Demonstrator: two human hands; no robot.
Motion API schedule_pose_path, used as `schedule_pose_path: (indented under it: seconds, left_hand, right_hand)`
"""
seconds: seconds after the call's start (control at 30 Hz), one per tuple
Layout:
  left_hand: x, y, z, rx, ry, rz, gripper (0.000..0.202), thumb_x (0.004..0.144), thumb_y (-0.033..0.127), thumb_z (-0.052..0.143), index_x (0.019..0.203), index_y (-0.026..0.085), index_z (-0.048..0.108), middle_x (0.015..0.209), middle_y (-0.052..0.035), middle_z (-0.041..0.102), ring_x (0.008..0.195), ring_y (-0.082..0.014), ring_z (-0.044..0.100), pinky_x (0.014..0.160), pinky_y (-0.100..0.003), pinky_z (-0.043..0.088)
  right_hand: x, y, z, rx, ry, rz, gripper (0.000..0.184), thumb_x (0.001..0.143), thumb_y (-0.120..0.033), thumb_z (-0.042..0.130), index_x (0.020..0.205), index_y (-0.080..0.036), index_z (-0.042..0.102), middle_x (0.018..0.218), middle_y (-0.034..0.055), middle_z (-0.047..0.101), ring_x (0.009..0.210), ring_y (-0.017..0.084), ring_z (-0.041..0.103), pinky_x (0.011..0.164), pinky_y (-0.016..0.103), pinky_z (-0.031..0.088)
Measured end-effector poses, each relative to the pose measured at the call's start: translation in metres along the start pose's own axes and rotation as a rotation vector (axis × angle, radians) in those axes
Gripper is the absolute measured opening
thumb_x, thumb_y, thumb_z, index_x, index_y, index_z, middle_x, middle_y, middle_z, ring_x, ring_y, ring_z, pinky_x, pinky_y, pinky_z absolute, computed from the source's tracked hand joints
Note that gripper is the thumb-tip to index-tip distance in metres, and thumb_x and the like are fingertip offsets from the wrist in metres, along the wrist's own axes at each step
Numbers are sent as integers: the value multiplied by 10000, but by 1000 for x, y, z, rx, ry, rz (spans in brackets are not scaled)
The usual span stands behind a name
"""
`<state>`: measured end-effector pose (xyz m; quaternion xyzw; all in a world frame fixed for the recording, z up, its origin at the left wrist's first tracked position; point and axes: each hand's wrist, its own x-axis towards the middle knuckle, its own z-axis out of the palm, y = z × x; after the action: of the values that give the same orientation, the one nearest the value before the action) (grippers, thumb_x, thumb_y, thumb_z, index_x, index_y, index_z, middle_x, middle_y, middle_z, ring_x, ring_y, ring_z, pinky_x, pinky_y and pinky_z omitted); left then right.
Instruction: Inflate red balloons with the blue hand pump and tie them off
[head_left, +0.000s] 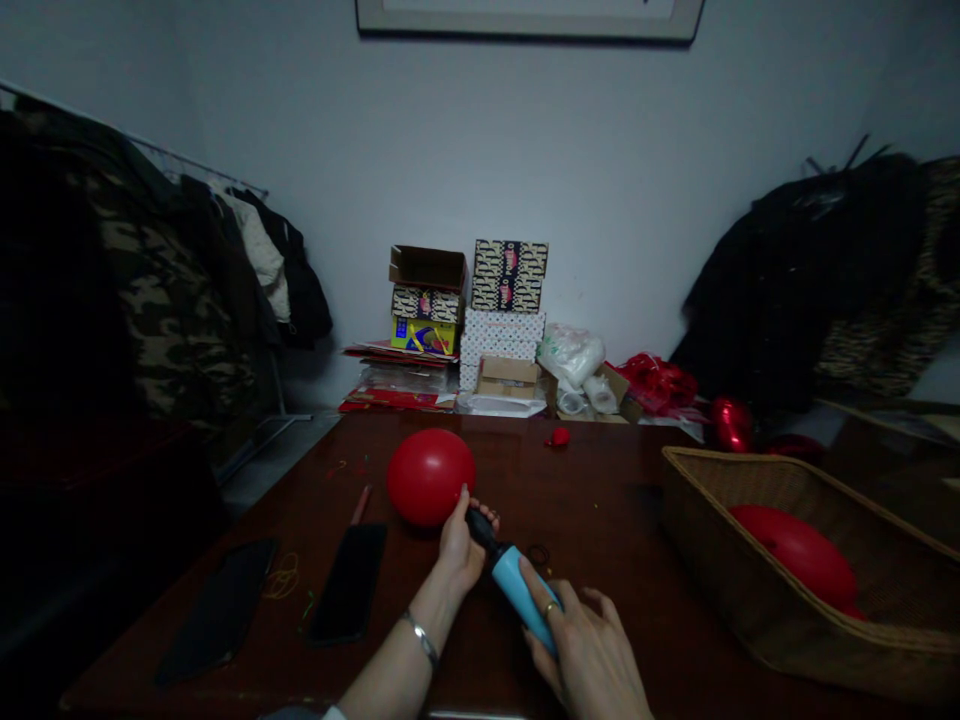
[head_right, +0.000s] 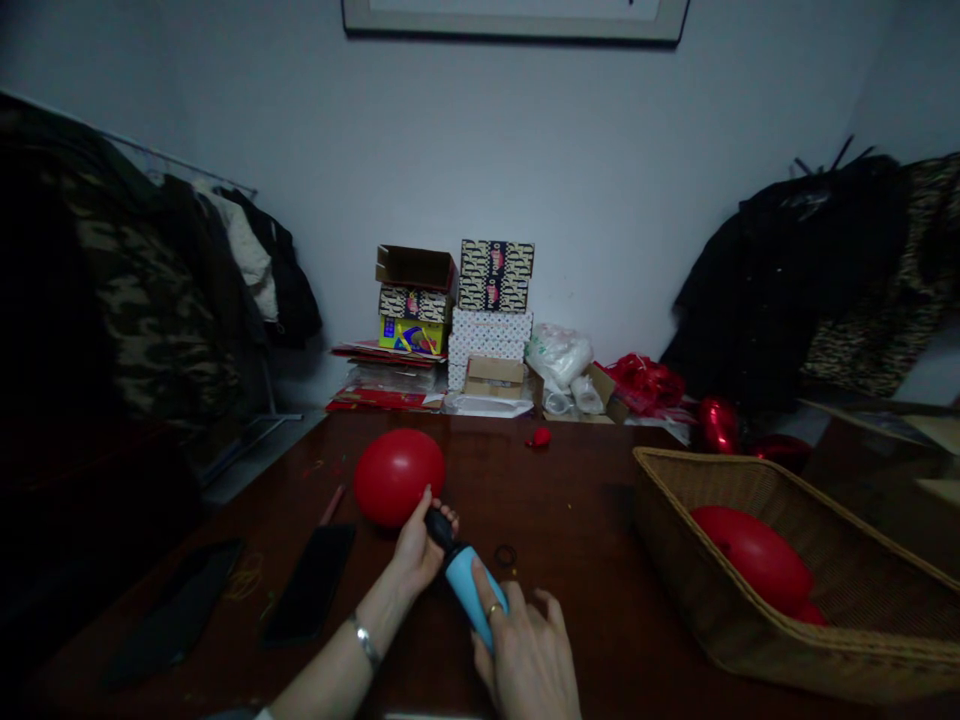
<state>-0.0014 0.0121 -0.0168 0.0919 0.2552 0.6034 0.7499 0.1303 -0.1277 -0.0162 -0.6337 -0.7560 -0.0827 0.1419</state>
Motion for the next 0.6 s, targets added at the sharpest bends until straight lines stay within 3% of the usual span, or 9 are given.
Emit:
schedule_pose_path:
  seconds: [0.33,0.6]
  left_hand:
    - [0,-1,2,-52,-18,17,170,842,221,558,696,139,525,631,-30,557,573,-122,576,580,-253,519]
    - [2,-3,-1,36,72,64,256,814,374,590,709,167,482,560,15,501,459,-101,510,447,-215,444]
  right_hand:
    - [0,-1,3,-36,34,4,652,801,-237,518,1405,-294,278,976,42,612,714,156,604,851,378,348]
    - [5,-15,3,-106,39,12,655,777,-195,544,1384,-290,319,936,40,605,682,164,610,845,420,358]
